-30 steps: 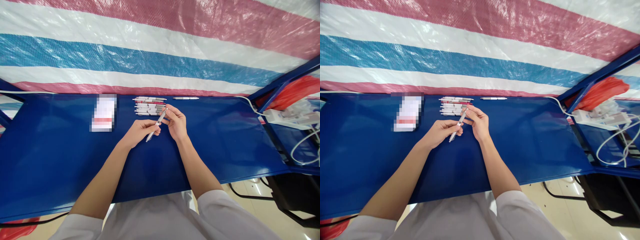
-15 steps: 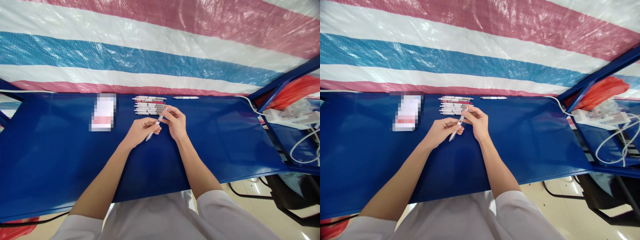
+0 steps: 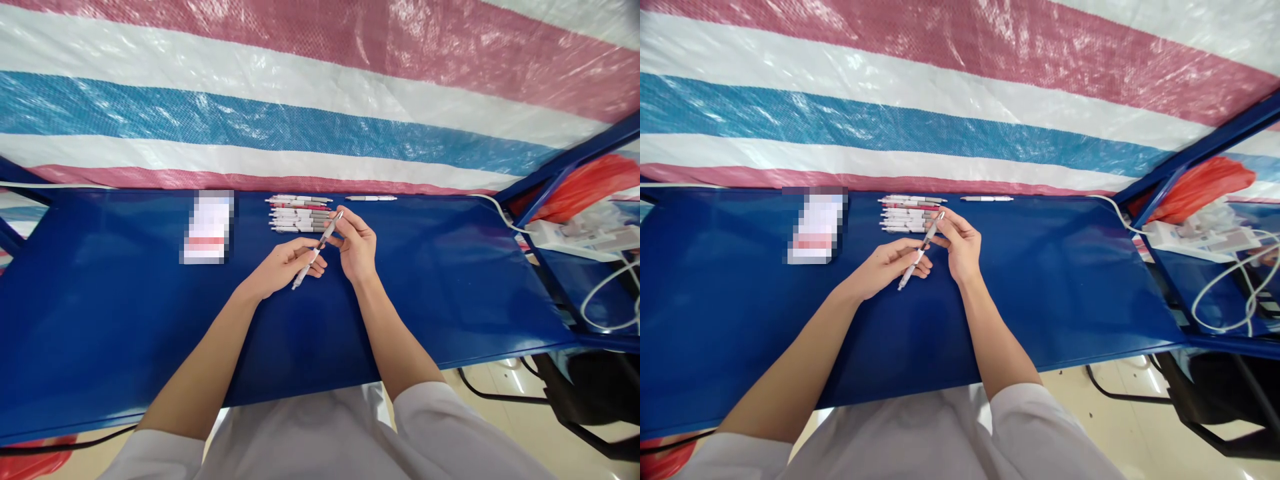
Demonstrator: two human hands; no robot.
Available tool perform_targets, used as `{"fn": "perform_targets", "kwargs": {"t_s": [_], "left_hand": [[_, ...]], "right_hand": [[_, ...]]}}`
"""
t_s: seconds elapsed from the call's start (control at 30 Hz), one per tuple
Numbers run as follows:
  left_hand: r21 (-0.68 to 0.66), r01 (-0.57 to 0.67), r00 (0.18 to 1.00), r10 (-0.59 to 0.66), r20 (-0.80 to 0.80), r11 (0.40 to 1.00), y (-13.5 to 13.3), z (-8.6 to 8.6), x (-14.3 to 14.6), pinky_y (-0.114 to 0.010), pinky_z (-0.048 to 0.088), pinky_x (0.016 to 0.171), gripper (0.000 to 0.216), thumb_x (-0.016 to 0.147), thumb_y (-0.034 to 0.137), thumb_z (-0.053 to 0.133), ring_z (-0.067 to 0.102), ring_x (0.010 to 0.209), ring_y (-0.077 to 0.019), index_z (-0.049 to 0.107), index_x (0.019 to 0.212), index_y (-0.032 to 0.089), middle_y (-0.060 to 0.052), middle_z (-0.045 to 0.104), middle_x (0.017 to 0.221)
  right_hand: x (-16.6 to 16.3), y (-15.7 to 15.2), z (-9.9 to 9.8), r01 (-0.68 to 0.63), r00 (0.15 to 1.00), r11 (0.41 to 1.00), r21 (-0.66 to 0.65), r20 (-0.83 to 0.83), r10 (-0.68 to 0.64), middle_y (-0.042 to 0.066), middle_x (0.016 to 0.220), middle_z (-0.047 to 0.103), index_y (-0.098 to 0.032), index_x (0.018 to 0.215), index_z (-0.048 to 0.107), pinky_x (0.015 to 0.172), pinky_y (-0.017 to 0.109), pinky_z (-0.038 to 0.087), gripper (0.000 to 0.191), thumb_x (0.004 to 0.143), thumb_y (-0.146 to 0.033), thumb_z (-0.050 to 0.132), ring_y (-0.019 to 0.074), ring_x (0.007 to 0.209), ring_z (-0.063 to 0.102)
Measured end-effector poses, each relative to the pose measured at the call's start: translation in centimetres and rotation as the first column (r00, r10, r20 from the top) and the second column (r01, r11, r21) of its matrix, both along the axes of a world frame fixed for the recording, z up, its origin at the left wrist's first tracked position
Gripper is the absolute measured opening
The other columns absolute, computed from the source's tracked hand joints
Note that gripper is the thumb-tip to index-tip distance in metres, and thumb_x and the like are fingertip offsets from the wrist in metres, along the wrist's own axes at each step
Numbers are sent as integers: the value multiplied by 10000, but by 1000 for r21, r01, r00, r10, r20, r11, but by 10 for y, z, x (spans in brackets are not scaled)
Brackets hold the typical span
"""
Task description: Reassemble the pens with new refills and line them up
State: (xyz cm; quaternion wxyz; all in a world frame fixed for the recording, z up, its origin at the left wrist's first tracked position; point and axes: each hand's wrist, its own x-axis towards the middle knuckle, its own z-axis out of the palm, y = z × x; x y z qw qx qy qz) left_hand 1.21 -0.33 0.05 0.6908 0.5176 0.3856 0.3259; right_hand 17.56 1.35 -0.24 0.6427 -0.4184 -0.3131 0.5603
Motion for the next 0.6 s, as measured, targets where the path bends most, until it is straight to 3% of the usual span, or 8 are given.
{"fn": "perform_targets", "kwargs": {"t_s": [0.17,0.43,0.6], "left_hand": [[-10,26,999,-26,27,1000,0,3,-2,-414,590,820,397,819,466,709,729,803,-220,639,1087,181,-69,750,848],[-27,63,998,-63,13,998,-1,7,-6,-428,577,829,392,832,466,709,738,825,-238,614,1071,171,-126,765,958],[-44,75,996,-73,50,996,1,5,-10,-439,570,872,360,854,427,699,738,882,-245,599,1087,171,-144,759,1009]], "right_hand": [[1,0,6,17,1000,1000,-9,14,-17,-8,1020,759,-263,1011,705,666,258,612,289,734,-340,734,161,883,727],[10,10,19,167,983,986,20,-82,-165,-31,1186,711,-299,1083,675,744,233,613,312,777,-354,696,158,1083,689],[19,13,20,177,984,982,63,-6,-177,-21,1131,729,-302,1076,685,758,275,610,334,754,-380,726,164,1027,700]]}}
